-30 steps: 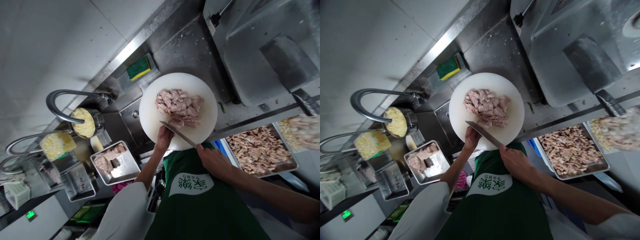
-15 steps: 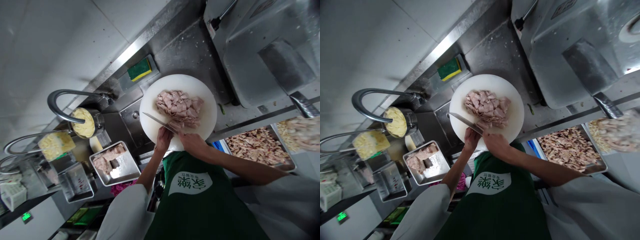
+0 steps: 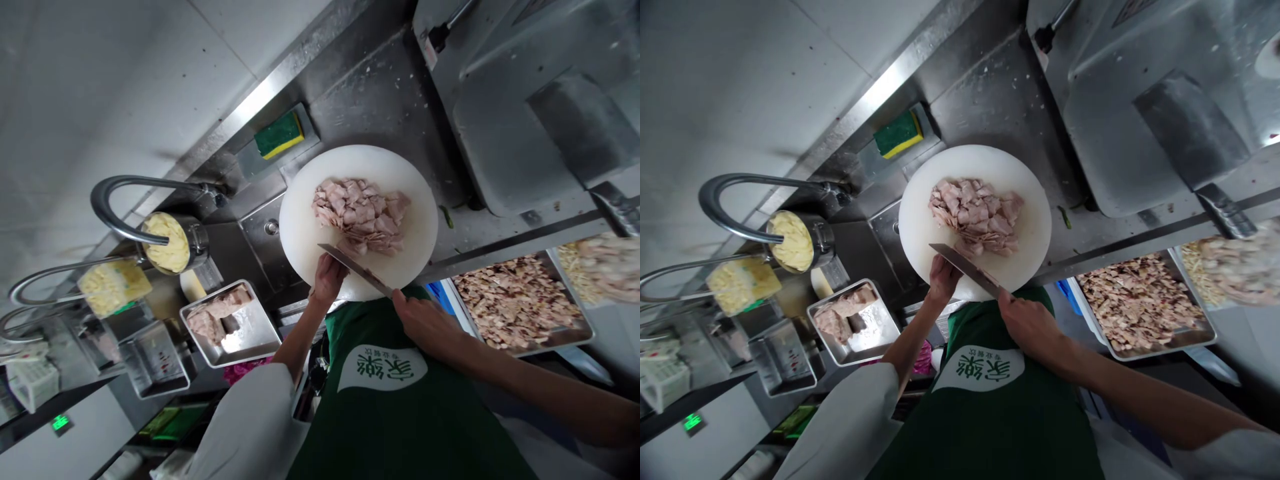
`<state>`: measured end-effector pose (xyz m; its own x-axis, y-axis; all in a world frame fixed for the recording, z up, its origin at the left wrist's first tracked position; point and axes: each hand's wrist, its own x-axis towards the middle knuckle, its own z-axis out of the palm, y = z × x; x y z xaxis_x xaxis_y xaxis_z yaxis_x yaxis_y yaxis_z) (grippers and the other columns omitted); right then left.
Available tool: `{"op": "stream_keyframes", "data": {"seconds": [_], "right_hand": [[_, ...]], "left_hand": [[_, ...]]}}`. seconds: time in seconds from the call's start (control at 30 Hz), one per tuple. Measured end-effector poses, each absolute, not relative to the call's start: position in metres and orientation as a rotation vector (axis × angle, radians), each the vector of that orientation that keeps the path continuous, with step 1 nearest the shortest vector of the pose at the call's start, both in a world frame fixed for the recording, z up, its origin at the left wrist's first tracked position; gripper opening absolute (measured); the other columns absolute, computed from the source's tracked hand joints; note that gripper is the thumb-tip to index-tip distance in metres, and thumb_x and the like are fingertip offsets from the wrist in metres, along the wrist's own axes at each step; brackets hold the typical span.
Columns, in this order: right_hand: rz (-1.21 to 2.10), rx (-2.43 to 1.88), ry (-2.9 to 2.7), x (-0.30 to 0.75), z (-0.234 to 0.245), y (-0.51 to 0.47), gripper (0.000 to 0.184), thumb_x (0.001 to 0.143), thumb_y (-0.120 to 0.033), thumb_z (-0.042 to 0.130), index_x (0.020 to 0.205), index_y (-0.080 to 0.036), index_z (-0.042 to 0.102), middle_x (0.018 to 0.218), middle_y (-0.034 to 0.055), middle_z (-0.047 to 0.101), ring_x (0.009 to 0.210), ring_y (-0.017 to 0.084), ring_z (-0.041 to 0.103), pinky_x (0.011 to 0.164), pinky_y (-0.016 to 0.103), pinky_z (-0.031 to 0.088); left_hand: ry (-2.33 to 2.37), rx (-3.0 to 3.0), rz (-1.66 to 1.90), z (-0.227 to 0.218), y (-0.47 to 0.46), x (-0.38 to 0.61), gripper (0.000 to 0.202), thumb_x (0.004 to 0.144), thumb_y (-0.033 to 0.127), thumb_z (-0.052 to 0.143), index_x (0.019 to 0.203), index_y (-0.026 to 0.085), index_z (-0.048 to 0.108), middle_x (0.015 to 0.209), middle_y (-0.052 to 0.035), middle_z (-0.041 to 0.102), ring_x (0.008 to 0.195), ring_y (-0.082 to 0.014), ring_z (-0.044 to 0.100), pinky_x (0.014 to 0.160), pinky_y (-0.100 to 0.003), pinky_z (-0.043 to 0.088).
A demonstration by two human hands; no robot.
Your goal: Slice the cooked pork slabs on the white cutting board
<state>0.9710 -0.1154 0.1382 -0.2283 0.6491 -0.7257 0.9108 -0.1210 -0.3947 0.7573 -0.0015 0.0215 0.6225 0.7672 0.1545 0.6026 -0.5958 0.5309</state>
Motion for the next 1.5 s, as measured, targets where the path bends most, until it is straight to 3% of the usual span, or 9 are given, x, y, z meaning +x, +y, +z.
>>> {"op": "stream_keyframes", "data": {"seconds": [0.33, 0.5, 0.67, 0.87, 1.03, 1.2, 1.37, 1.5], "right_hand": [[-1.193, 1.825, 2.131, 0.927, 0.089, 0.011, 0.030, 0.096, -0.009, 0.035, 0.122, -0.006, 0.050, 0.103, 0.0218, 0.071, 0.100, 0.027, 0.071, 0.080, 0.032, 0.052], [-1.213, 1.784, 2.058, 0.947, 0.116, -0.033, 0.035, 0.096, -0.007, 0.028, 0.124, -0.006, 0.050, 0.096, 0.0202, 0.072, 0.092, 0.027, 0.072, 0.074, 0.032, 0.052], [-1.282, 1.698, 1.923, 0.954, 0.135, -0.084, 0.032, 0.094, -0.004, 0.031, 0.119, -0.009, 0.052, 0.090, 0.0160, 0.073, 0.086, 0.025, 0.074, 0.069, 0.029, 0.051], [-1.241, 1.727, 1.957, 0.954, 0.131, -0.085, 0.032, 0.094, -0.003, 0.032, 0.118, -0.009, 0.051, 0.093, 0.0169, 0.073, 0.089, 0.026, 0.074, 0.069, 0.031, 0.051], [-1.268, 1.708, 1.897, 0.958, 0.136, -0.093, 0.030, 0.090, 0.000, 0.034, 0.110, -0.010, 0.054, 0.079, 0.0126, 0.072, 0.078, 0.026, 0.074, 0.063, 0.031, 0.050], [-1.227, 1.756, 1.957, 0.952, 0.129, -0.080, 0.032, 0.093, -0.002, 0.032, 0.118, -0.008, 0.052, 0.091, 0.0174, 0.074, 0.088, 0.026, 0.074, 0.069, 0.030, 0.051], [-1.306, 1.729, 1.857, 0.959, 0.125, -0.095, 0.033, 0.093, -0.004, 0.032, 0.114, -0.011, 0.056, 0.077, 0.0136, 0.073, 0.076, 0.026, 0.074, 0.064, 0.031, 0.049], [-1.282, 1.784, 1.941, 0.941, 0.108, -0.057, 0.038, 0.094, -0.004, 0.027, 0.121, -0.007, 0.054, 0.095, 0.0199, 0.074, 0.089, 0.026, 0.073, 0.070, 0.032, 0.050]], "left_hand": [[1.044, 2.367, 0.598, 0.022, -0.004, 0.754, 0.022, 0.097, 0.025, 0.056, 0.113, 0.016, 0.068, 0.109, -0.0117, 0.066, 0.108, -0.0216, 0.060, 0.094, -0.039, 0.056], [1.035, 2.396, 0.652, 0.023, -0.005, 0.755, 0.022, 0.097, 0.023, 0.057, 0.115, 0.017, 0.067, 0.109, -0.0113, 0.067, 0.106, -0.0208, 0.061, 0.091, -0.037, 0.056], [1.050, 2.385, 0.608, 0.029, -0.004, 0.756, 0.029, 0.094, 0.025, 0.062, 0.122, 0.019, 0.065, 0.110, -0.0111, 0.067, 0.106, -0.0223, 0.061, 0.091, -0.037, 0.055], [1.042, 2.388, 0.636, 0.026, -0.003, 0.755, 0.019, 0.093, 0.022, 0.063, 0.111, 0.018, 0.068, 0.106, -0.0095, 0.065, 0.104, -0.0215, 0.059, 0.090, -0.036, 0.054], [1.038, 2.381, 0.634, 0.024, -0.004, 0.758, 0.015, 0.092, 0.021, 0.064, 0.106, 0.018, 0.068, 0.101, -0.0082, 0.064, 0.103, -0.0212, 0.060, 0.089, -0.035, 0.053], [1.040, 2.405, 0.614, 0.023, -0.004, 0.756, 0.007, 0.092, 0.019, 0.064, 0.098, 0.017, 0.068, 0.098, -0.0083, 0.064, 0.102, -0.0209, 0.059, 0.088, -0.037, 0.054], [1.037, 2.387, 0.593, 0.021, -0.004, 0.754, 0.009, 0.093, 0.019, 0.062, 0.100, 0.017, 0.067, 0.100, -0.0099, 0.065, 0.106, -0.0214, 0.059, 0.089, -0.037, 0.055], [1.011, 2.367, 0.632, 0.023, -0.003, 0.754, 0.009, 0.093, 0.019, 0.062, 0.100, 0.016, 0.067, 0.099, -0.0098, 0.066, 0.105, -0.0211, 0.060, 0.088, -0.036, 0.057]]}}
